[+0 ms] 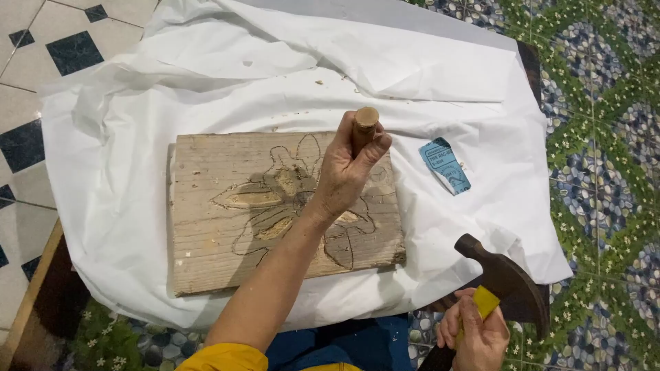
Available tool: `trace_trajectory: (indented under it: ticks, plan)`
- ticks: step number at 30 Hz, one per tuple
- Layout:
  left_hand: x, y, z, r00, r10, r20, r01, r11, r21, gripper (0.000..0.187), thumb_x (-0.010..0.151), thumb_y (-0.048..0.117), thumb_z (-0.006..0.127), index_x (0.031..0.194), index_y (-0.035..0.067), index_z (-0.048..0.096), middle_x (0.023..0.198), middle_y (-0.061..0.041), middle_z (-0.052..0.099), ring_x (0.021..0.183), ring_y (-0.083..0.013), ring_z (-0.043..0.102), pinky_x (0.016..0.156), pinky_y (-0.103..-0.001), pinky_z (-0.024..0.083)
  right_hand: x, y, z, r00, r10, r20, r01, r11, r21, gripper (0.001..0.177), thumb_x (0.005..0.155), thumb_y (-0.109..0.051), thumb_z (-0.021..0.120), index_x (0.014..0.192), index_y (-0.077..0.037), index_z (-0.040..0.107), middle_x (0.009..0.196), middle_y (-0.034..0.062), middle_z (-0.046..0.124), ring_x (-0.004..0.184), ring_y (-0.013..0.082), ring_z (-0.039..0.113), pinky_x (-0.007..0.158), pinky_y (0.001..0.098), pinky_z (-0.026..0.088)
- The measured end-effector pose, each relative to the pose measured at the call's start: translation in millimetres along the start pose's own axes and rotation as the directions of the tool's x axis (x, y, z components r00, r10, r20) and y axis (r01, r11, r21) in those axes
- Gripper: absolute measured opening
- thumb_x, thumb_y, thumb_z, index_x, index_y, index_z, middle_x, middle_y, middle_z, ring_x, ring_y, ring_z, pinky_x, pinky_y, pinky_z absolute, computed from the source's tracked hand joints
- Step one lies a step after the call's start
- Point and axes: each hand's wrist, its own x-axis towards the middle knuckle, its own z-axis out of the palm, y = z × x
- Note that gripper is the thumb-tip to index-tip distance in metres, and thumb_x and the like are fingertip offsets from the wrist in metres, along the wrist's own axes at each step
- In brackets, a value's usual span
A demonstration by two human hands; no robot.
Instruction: Carving a floral design into a wooden block using a hammer and chisel
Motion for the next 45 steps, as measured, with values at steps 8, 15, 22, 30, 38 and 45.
trace_trajectory:
  ticks: [8,15,22,30,38,45]
  plan:
    - [-3,-3,-2,0.999,0.044,-0.002,-0.044,0.998,-0.040,0.024,0.098,0.036,0.063,0.112,0.020,0.053,0.099,0.007,0.058,0.091,-0.0076,0.057,0.091,-0.028,0.052,-3,-22,19,0.995,0.084,-0.061,-0.089,0.992,-0.087,0.018,0.106,-0.010,0.048,0.113,0.006,0.053,0.053,0.0053,0.037,0.036,0.0145,0.032,0.033,0.0322,0.032]
    - [-3,-5,-2,0.999,0.034,0.027,-0.034,0.999,0.032,0.021,0.101,0.025,0.060,0.117,0.015,0.052,0.099,0.002,0.065,0.093,-0.0111,0.063,0.093,-0.031,0.056,30,-75,37,0.980,-0.080,0.184,0.151,0.899,-0.411,0.018,0.100,-0.010,0.053,0.109,0.003,0.061,0.053,0.0042,0.052,0.034,0.0146,0.044,0.030,0.0300,0.040]
    - [2,3,-3,1.000,-0.007,-0.013,0.008,0.997,0.077,0.015,0.099,0.025,0.062,0.106,0.013,0.057,0.082,0.005,0.054,0.075,-0.0105,0.049,0.077,-0.029,0.044,99,-190,148,0.716,-0.305,0.629,0.620,0.692,-0.371,0.028,0.097,0.001,0.059,0.125,0.004,0.056,0.096,0.0096,0.058,0.066,0.0126,0.050,0.058,0.0252,0.044]
    - [5,5,-12,0.997,-0.062,-0.046,0.064,0.997,0.042,0.019,0.098,0.027,0.061,0.106,0.011,0.057,0.082,0.003,0.050,0.075,-0.0114,0.046,0.073,-0.028,0.041,115,-218,216,0.676,-0.061,0.735,0.695,0.386,-0.607,0.007,0.103,-0.011,0.058,0.107,-0.008,0.053,0.090,0.0148,0.072,0.058,0.0202,0.068,0.042,0.0307,0.054]
    - [0,-1,-16,0.990,-0.117,-0.078,0.120,0.992,0.036,0.020,0.098,0.024,0.060,0.105,0.006,0.059,0.084,0.002,0.047,0.076,-0.0121,0.045,0.073,-0.026,0.041,103,-216,227,0.762,0.056,0.645,0.571,0.411,-0.710,0.015,0.101,-0.015,0.061,0.113,-0.009,0.067,0.080,0.0096,0.071,0.049,0.0145,0.059,0.041,0.0281,0.048]
    - [4,-4,-15,0.995,-0.074,-0.066,0.081,0.990,0.113,0.024,0.097,0.028,0.061,0.103,0.005,0.061,0.084,0.000,0.053,0.074,-0.0128,0.050,0.069,-0.027,0.043,106,-208,221,0.788,0.053,0.614,0.547,0.398,-0.737,0.022,0.101,-0.018,0.060,0.111,-0.005,0.075,0.077,0.0125,0.073,0.045,0.0145,0.058,0.038,0.0262,0.049]
